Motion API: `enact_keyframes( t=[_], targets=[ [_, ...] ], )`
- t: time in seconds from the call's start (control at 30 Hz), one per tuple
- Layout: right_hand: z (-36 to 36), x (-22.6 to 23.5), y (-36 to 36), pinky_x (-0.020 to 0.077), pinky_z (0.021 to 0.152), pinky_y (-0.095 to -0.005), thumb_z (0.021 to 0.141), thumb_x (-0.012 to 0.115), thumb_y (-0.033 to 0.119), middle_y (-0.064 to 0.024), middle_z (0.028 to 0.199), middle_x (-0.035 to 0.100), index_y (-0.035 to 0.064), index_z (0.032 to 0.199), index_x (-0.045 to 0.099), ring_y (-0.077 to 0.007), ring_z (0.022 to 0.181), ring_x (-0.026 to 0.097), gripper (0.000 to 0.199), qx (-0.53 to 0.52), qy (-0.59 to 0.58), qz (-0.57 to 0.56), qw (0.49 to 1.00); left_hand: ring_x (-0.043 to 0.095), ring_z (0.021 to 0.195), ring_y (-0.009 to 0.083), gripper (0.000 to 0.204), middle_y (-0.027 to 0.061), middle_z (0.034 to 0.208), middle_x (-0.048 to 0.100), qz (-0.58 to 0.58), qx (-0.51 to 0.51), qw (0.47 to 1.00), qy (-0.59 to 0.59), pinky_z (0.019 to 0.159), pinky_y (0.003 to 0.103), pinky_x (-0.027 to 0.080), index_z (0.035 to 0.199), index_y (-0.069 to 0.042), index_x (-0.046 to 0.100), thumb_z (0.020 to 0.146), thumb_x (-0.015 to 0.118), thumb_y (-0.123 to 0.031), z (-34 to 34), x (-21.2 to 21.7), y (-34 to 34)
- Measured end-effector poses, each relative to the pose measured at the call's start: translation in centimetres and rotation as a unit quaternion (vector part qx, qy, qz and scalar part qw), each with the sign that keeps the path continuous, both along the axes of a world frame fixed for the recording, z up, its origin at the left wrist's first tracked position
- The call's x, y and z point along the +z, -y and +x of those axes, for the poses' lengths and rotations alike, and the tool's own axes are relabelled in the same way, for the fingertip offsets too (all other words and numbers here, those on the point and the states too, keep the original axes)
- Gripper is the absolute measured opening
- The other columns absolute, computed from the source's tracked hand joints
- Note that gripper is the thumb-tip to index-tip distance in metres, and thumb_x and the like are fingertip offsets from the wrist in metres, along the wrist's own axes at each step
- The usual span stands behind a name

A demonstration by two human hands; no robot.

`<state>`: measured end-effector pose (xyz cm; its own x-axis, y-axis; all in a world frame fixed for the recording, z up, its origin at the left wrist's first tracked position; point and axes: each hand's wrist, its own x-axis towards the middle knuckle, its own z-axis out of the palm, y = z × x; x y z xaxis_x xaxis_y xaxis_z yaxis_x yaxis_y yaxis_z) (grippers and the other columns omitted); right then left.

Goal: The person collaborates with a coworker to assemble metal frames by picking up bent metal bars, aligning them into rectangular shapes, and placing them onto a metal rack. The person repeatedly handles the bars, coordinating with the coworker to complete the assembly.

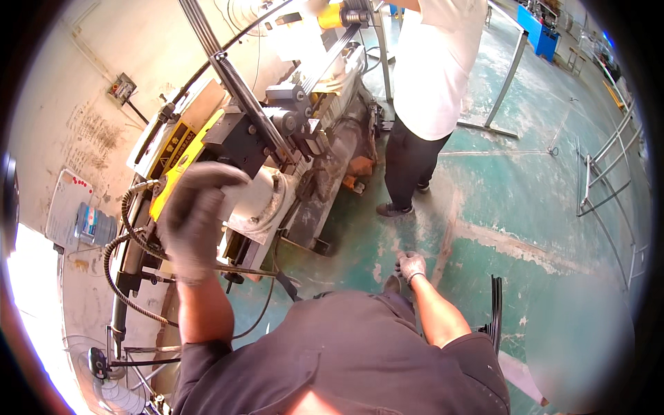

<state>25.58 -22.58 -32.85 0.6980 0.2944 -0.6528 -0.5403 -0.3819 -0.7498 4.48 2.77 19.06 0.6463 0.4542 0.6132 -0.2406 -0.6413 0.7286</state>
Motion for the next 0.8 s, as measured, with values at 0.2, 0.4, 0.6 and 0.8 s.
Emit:
enact_keyframes(
  t=[0.2, 0.4, 0.6, 0.8],
  targets=[
    [3.6, -1.0, 2.0, 0.0547, 0.048, -0.033, 0.105, 0.07, 0.032, -0.0112, 0.082, 0.069, -0.0006, 0.11, 0.067, -0.0183, 0.06, 0.065, 0.033, -0.058, -0.015, 0.005, 0.998, 0.068, 0.099, 0.0111, 0.014, 0.0057, 0.106, 0.074, -0.254, -0.062, 0.926, -0.273, 0.089, 0.026, 0.055, 0.113, 0.001, 0.073, 0.101, 0.069, -0.005, 2.0, -14.4, 2.5],
    [3.0, -3.2, 5.6, 0.0545, 0.053, -0.0348, 0.104, 0.066, 0.039, -0.0098, 0.08, 0.069, -0.0002, 0.108, 0.069, -0.0196, 0.063, 0.067, 0.04, -0.105, -0.021, 0.005, 0.994, 0.07, 0.102, 0.013, 0.019, 0.0066, 0.107, 0.075, -0.262, -0.125, 0.886, -0.362, 0.093, 0.03, 0.055, 0.115, 0.0, 0.072, 0.1, 0.068, -0.01, 2.9, -20.9, 3.6],
    [-0.5, 3.6, 9.4, 0.0541, 0.081, -0.0429, 0.091, 0.067, 0.048, -0.0119, 0.083, 0.075, 0.0036, 0.099, 0.08, -0.0258, 0.081, 0.073, 0.047, -0.032, 0.129, -0.201, 0.97, 0.07, 0.101, 0.014, 0.018, 0.007, 0.107, 0.074, -0.315, -0.179, 0.849, -0.384, 0.093, 0.029, 0.055, 0.117, 0.002, 0.07, 0.101, 0.066, -0.005, 5.0, -24.7, 5.9],
    [0.2, 7.0, 17.8, 0.0567, 0.095, -0.046, 0.092, 0.07, 0.041, -0.0171, 0.116, 0.078, 0.0119, 0.124, 0.077, -0.0364, 0.108, 0.074, 0.044, -0.072, 0.24, -0.331, 0.91, 0.071, 0.096, 0.0147, 0.018, 0.0092, 0.108, 0.075, -0.286, -0.243, 0.788, -0.488, 0.081, 0.027, 0.059, 0.118, 0.003, 0.069, 0.101, 0.066, -0.005, 8.4, -26.2, 9.3]
  ],
)
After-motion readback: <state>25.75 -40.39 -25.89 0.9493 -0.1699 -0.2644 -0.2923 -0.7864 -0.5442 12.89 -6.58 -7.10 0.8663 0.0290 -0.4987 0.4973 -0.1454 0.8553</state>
